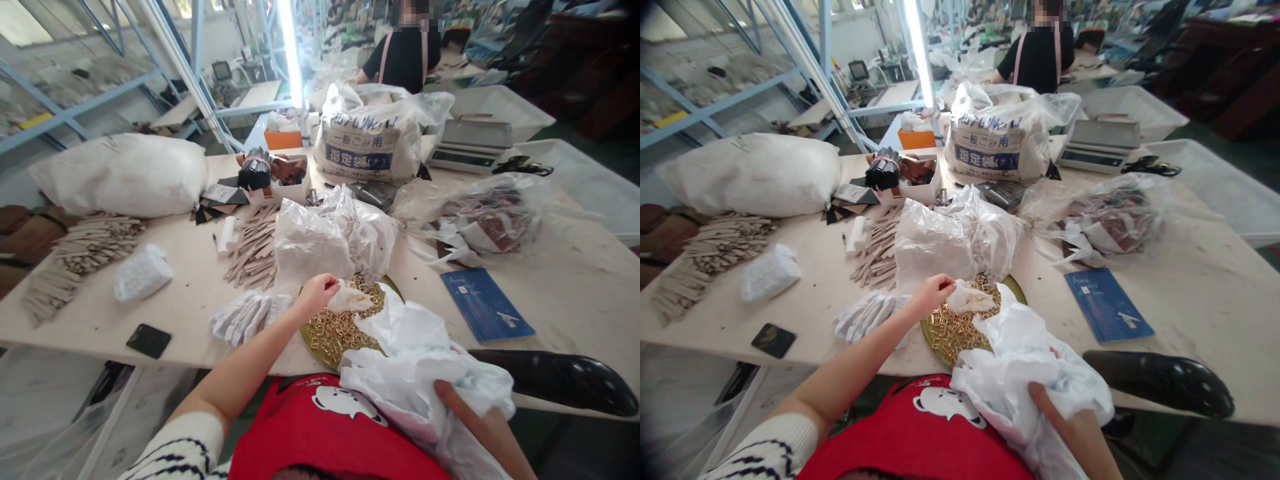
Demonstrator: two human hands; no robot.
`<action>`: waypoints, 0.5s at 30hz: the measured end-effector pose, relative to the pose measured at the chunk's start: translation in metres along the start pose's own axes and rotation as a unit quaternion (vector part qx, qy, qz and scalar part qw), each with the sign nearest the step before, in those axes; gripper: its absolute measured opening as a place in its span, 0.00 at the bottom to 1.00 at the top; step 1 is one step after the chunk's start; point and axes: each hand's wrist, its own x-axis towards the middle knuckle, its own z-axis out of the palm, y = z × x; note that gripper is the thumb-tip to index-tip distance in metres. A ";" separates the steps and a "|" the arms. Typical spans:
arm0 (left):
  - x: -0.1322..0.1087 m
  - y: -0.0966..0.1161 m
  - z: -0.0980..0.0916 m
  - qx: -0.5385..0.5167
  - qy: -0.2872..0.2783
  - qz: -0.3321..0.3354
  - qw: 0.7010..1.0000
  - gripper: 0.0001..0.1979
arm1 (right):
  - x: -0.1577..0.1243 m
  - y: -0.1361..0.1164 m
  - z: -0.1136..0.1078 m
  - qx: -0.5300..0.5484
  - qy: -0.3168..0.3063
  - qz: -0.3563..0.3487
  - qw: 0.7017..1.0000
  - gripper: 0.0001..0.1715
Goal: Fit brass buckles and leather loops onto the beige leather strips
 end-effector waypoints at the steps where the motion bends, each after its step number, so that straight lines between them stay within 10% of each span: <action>1: 0.000 0.009 -0.005 -0.010 0.007 0.011 1.000 0.11 | -0.001 -0.003 0.000 0.001 -0.005 0.005 1.000 0.35; 9: -0.011 0.069 -0.034 -0.041 0.039 0.149 0.987 0.09 | 0.009 -0.046 0.001 0.024 -0.064 -0.015 0.998 0.39; 15: -0.058 0.101 -0.010 -0.005 -0.156 0.206 0.966 0.10 | 0.018 -0.092 0.021 0.025 -0.164 -0.089 0.982 0.37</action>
